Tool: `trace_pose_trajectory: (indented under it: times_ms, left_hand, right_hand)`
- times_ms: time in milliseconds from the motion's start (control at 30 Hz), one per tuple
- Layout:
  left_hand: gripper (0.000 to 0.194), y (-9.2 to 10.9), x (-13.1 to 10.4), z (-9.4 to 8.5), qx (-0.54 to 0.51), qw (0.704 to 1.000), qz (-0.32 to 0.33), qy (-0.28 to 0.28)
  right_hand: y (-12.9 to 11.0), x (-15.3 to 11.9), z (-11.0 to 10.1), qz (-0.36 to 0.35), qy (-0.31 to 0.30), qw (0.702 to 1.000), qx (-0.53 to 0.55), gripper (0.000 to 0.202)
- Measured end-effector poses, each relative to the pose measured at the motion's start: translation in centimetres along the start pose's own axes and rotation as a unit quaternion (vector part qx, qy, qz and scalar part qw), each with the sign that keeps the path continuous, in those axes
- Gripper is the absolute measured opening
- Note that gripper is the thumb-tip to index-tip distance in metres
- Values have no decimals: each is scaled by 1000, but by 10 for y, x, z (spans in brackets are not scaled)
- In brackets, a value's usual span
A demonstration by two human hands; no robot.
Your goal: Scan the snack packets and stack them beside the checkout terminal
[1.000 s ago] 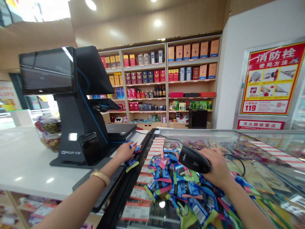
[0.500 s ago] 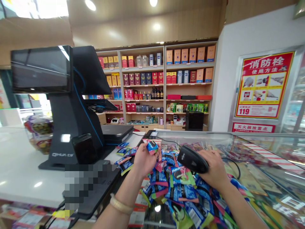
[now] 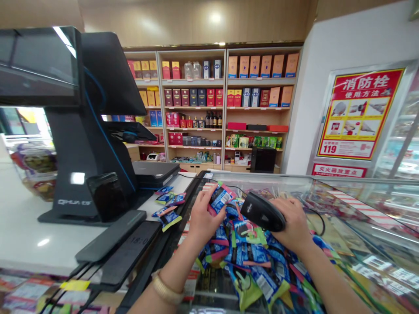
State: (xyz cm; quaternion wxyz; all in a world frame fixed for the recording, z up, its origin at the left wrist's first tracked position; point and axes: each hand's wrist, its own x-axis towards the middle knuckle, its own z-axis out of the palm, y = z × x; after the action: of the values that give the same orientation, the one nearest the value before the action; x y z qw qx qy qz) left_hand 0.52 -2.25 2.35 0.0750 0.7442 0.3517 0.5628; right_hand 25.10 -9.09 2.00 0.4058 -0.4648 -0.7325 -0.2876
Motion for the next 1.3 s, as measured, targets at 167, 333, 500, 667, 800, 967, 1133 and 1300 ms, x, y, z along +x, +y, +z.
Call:
trace_pose_trajectory:
  times_ms: [167, 333, 500, 667, 800, 967, 1133, 1300]
  left_hand:
    - [56, 0, -3, 3, 18, 1000, 13, -6]
    - [55, -2, -2, 4, 25, 1000, 17, 0]
    - [54, -2, -3, 5, 23, 1000, 15, -5]
    - [38, 6, 0, 12, 36, 999, 12, 24]
    - [42, 18, 6, 24, 106, 991, 60, -45]
    - [44, 23, 7, 36, 199, 970, 74, -119]
    - [46, 16, 3, 22, 189, 976, 73, -83]
    - [51, -19, 13, -23, 287, 954, -36, -82]
  right_hand:
    - [-1, 1, 0, -8, -22, 1000, -4, 25]
    - [-5, 2, -1, 10, -24, 1000, 6, 23]
    - [-2, 1, 0, -3, -22, 1000, -1, 25]
    - [8, -3, 1, 25, 20, 999, -7, 21]
    - [14, -5, -1, 46, 66, 996, -27, 19]
    - [24, -7, 3, 35, 79, 995, -58, 25]
    - [32, -10, 8, 32, 91, 993, -72, 27]
    - [30, -9, 9, 32, 100, 992, -64, 24]
